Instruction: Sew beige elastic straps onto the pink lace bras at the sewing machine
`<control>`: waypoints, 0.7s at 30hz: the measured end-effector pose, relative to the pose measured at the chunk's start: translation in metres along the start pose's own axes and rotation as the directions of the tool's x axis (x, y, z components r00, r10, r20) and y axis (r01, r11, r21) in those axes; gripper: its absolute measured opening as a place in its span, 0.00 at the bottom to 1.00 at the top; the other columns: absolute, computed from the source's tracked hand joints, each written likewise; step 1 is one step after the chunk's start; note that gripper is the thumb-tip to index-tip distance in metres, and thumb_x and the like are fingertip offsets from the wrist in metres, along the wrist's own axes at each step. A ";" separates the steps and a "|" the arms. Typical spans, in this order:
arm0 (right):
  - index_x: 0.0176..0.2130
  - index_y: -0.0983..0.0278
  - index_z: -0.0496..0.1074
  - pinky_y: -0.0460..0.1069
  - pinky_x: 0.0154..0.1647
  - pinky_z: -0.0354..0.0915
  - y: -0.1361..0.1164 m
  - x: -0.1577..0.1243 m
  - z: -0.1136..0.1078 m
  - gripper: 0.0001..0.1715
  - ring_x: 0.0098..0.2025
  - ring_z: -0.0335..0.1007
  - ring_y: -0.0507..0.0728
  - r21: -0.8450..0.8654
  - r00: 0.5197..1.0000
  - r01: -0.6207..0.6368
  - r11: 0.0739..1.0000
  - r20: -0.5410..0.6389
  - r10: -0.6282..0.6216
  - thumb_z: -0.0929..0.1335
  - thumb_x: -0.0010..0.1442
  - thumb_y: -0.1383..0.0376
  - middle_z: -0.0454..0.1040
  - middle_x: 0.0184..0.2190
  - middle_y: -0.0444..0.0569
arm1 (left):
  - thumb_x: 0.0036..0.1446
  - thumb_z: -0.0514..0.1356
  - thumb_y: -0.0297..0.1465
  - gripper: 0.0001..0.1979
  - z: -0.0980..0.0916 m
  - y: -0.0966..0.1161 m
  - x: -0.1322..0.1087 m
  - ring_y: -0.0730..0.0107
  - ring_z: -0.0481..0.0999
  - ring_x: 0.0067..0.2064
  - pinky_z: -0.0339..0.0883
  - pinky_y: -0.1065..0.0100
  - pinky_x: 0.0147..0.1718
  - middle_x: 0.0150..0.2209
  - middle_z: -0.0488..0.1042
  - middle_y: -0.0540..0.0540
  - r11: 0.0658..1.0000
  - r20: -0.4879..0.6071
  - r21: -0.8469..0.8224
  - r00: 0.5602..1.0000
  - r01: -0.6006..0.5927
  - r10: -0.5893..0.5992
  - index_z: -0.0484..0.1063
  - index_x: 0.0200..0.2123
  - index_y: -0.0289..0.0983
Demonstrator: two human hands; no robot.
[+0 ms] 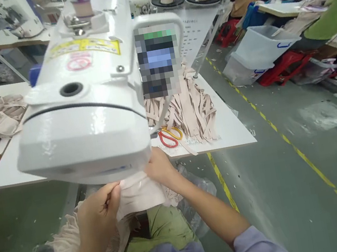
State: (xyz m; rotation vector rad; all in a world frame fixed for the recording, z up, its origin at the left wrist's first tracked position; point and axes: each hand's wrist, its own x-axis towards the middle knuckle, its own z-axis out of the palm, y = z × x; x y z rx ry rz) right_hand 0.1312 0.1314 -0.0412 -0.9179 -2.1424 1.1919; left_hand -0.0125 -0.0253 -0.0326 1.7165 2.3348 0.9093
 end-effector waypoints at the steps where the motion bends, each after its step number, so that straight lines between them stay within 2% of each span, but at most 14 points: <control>1: 0.20 0.60 0.64 0.51 0.34 0.67 0.001 0.000 0.000 0.14 0.34 0.68 0.59 0.013 1.000 -0.015 1.000 -0.017 0.015 0.68 0.52 0.60 0.67 0.21 0.46 | 0.67 0.52 0.38 0.17 0.000 0.001 0.000 0.70 0.79 0.30 0.61 0.70 0.28 0.30 0.82 0.51 1.000 0.001 -0.008 1.000 0.000 0.000 0.81 0.42 0.41; 5: 0.21 0.60 0.66 0.53 0.39 0.69 0.001 0.000 0.000 0.12 0.36 0.69 0.60 0.064 0.997 -0.025 0.998 -0.072 0.029 0.68 0.52 0.60 0.69 0.22 0.46 | 0.67 0.52 0.38 0.17 0.001 0.005 0.003 0.70 0.78 0.30 0.60 0.69 0.26 0.29 0.81 0.51 0.999 -0.001 -0.043 1.000 -0.009 0.009 0.81 0.39 0.41; 8: 0.22 0.60 0.66 0.53 0.39 0.69 0.000 0.000 -0.002 0.10 0.36 0.69 0.60 0.048 0.996 -0.027 0.998 -0.083 0.031 0.66 0.53 0.62 0.70 0.23 0.46 | 0.67 0.52 0.38 0.17 0.004 0.008 0.004 0.70 0.77 0.28 0.59 0.69 0.26 0.27 0.80 0.51 0.998 -0.004 -0.067 1.000 -0.010 0.010 0.81 0.38 0.41; 13: 0.26 0.60 0.66 0.52 0.35 0.66 0.001 -0.002 -0.006 0.06 0.34 0.67 0.59 0.025 0.992 -0.033 0.999 -0.124 0.036 0.65 0.52 0.62 0.69 0.23 0.45 | 0.67 0.52 0.38 0.17 0.007 0.012 0.004 0.71 0.76 0.27 0.58 0.69 0.26 0.26 0.80 0.51 0.997 -0.009 -0.079 1.000 -0.022 0.021 0.80 0.36 0.40; 21: 0.27 0.59 0.64 0.48 0.26 0.58 0.004 -0.003 -0.010 0.10 0.27 0.58 0.54 0.066 0.989 -0.045 0.997 -0.136 0.054 0.66 0.56 0.58 0.65 0.22 0.43 | 0.66 0.54 0.36 0.14 0.008 0.013 0.005 0.69 0.78 0.30 0.63 0.69 0.29 0.29 0.81 0.52 0.995 -0.030 -0.078 0.998 -0.058 0.056 0.80 0.38 0.41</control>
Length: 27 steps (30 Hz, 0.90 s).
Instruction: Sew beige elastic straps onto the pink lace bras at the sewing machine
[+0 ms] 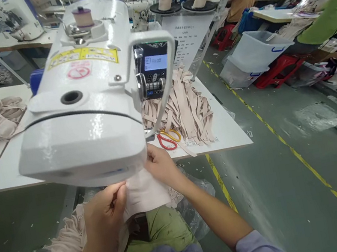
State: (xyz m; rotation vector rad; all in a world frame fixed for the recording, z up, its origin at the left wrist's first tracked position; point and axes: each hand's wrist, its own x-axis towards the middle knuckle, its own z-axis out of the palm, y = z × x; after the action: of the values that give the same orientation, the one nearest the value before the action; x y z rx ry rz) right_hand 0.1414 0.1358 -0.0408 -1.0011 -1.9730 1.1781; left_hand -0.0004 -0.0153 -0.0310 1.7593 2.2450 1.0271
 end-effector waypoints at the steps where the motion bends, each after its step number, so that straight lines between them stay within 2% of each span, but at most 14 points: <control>1: 0.27 0.59 0.64 0.48 0.26 0.58 0.001 0.000 0.000 0.11 0.26 0.58 0.54 0.009 1.000 -0.012 1.000 -0.002 0.012 0.65 0.57 0.57 0.64 0.21 0.43 | 0.66 0.54 0.36 0.13 -0.001 0.000 0.000 0.69 0.79 0.30 0.63 0.69 0.29 0.30 0.82 0.52 1.000 -0.001 0.002 1.000 -0.005 0.005 0.80 0.39 0.41; 6: 0.38 0.60 0.69 0.50 0.33 0.64 0.010 -0.008 0.004 0.13 0.30 0.65 0.55 0.166 0.996 -0.086 0.982 0.025 0.083 0.65 0.62 0.54 0.69 0.26 0.43 | 0.66 0.55 0.35 0.12 -0.003 0.000 -0.002 0.68 0.81 0.34 0.68 0.70 0.33 0.37 0.83 0.50 1.000 -0.031 -0.023 0.999 0.013 -0.014 0.79 0.42 0.41; 8: 0.40 0.61 0.69 0.49 0.36 0.65 0.014 -0.016 0.007 0.14 0.32 0.66 0.55 0.285 0.985 -0.173 0.943 0.066 0.161 0.66 0.62 0.53 0.70 0.28 0.44 | 0.66 0.55 0.35 0.13 -0.005 0.001 -0.002 0.68 0.81 0.36 0.69 0.70 0.33 0.39 0.83 0.50 0.998 0.000 -0.043 0.999 0.039 -0.039 0.79 0.43 0.41; 9: 0.39 0.61 0.69 0.49 0.35 0.65 0.016 -0.022 0.010 0.15 0.32 0.67 0.54 0.375 0.970 -0.245 0.894 0.098 0.224 0.66 0.61 0.52 0.70 0.29 0.43 | 0.67 0.54 0.36 0.13 -0.007 0.001 -0.001 0.68 0.81 0.36 0.69 0.70 0.33 0.40 0.83 0.50 0.998 0.015 -0.049 0.999 0.050 -0.050 0.79 0.44 0.42; 11: 0.37 0.61 0.69 0.47 0.32 0.65 0.020 -0.038 0.014 0.19 0.31 0.67 0.53 0.582 0.916 -0.398 0.709 0.212 0.340 0.67 0.60 0.48 0.71 0.29 0.43 | 0.67 0.55 0.36 0.13 -0.012 0.001 -0.002 0.67 0.82 0.37 0.69 0.70 0.32 0.40 0.83 0.49 0.998 0.045 -0.042 0.998 0.044 -0.042 0.78 0.44 0.42; 13: 0.36 0.62 0.69 0.47 0.31 0.65 0.022 -0.058 0.017 0.24 0.29 0.66 0.52 0.719 0.874 -0.476 0.507 0.320 0.367 0.69 0.57 0.44 0.71 0.28 0.43 | 0.66 0.55 0.37 0.12 -0.018 0.001 -0.004 0.66 0.82 0.38 0.69 0.69 0.33 0.39 0.83 0.48 0.999 0.079 -0.007 0.996 -0.044 0.044 0.78 0.44 0.41; 14: 0.35 0.62 0.70 0.47 0.31 0.65 0.022 -0.068 0.017 0.25 0.28 0.66 0.52 0.750 0.871 -0.479 0.456 0.342 0.352 0.71 0.54 0.44 0.70 0.27 0.43 | 0.67 0.55 0.36 0.12 -0.021 0.000 -0.006 0.66 0.81 0.37 0.69 0.69 0.33 0.38 0.83 0.48 0.993 0.103 0.018 0.989 -0.113 0.110 0.78 0.43 0.41; 16: 0.34 0.62 0.73 0.47 0.30 0.65 0.021 -0.090 0.015 0.22 0.26 0.65 0.51 0.760 0.911 -0.403 0.510 0.280 0.302 0.74 0.52 0.47 0.70 0.25 0.42 | 0.67 0.55 0.35 0.11 -0.023 0.000 -0.014 0.67 0.80 0.32 0.67 0.68 0.31 0.33 0.82 0.49 0.967 0.148 0.063 0.960 -0.248 0.236 0.77 0.42 0.40; 18: 0.34 0.61 0.76 0.47 0.32 0.65 0.019 -0.111 0.011 0.15 0.29 0.67 0.51 0.667 0.976 -0.216 0.713 0.117 0.186 0.75 0.54 0.53 0.72 0.27 0.43 | 0.63 0.58 0.38 0.14 -0.019 0.002 -0.024 0.65 0.79 0.33 0.67 0.66 0.32 0.33 0.81 0.47 0.941 0.193 0.092 0.933 -0.327 0.305 0.74 0.48 0.38; 20: 0.33 0.60 0.79 0.49 0.36 0.66 0.015 -0.128 0.007 0.09 0.32 0.70 0.53 0.491 0.999 -0.003 0.871 0.039 -0.018 0.74 0.56 0.56 0.75 0.29 0.46 | 0.59 0.63 0.41 0.23 -0.009 0.006 -0.036 0.60 0.78 0.37 0.68 0.62 0.35 0.36 0.80 0.43 0.912 0.260 0.101 0.896 -0.397 0.361 0.71 0.53 0.34; 22: 0.31 0.58 0.80 0.49 0.35 0.66 0.013 -0.142 0.004 0.08 0.30 0.70 0.54 0.354 0.984 0.093 0.931 0.111 -0.141 0.73 0.57 0.57 0.76 0.27 0.46 | 0.58 0.62 0.36 0.16 0.002 0.009 -0.045 0.60 0.76 0.35 0.66 0.62 0.35 0.32 0.79 0.44 0.872 0.295 0.113 0.854 -0.477 0.429 0.74 0.47 0.34; 23: 0.29 0.58 0.80 0.49 0.32 0.65 0.011 -0.148 0.004 0.10 0.28 0.68 0.53 0.309 0.974 0.094 0.947 0.168 -0.151 0.73 0.58 0.57 0.74 0.24 0.45 | 0.59 0.60 0.31 0.08 0.007 0.009 -0.048 0.63 0.74 0.32 0.63 0.63 0.32 0.28 0.77 0.47 0.849 0.286 0.128 0.839 -0.512 0.463 0.76 0.42 0.36; 24: 0.27 0.58 0.79 0.49 0.30 0.64 0.010 -0.152 0.003 0.13 0.26 0.67 0.53 0.264 0.966 0.075 0.962 0.219 -0.136 0.72 0.59 0.56 0.73 0.22 0.44 | 0.60 0.57 0.26 0.07 0.010 0.009 -0.049 0.65 0.72 0.28 0.60 0.64 0.30 0.24 0.74 0.49 0.830 0.261 0.149 0.831 -0.537 0.491 0.76 0.36 0.38; 27: 0.24 0.59 0.78 0.48 0.28 0.61 0.005 -0.162 0.003 0.18 0.23 0.64 0.52 0.130 0.957 0.032 0.991 0.282 -0.068 0.70 0.62 0.54 0.71 0.20 0.43 | 0.63 0.53 0.24 0.13 0.012 0.004 -0.049 0.68 0.67 0.25 0.55 0.65 0.28 0.19 0.69 0.51 0.800 0.177 0.210 0.826 -0.563 0.535 0.76 0.31 0.39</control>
State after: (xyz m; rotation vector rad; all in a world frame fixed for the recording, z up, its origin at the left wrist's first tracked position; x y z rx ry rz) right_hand 0.2243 -0.0008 -0.0675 -0.7457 -2.0993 1.4653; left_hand 0.0249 -0.0531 -0.0532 2.6107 1.8963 0.6965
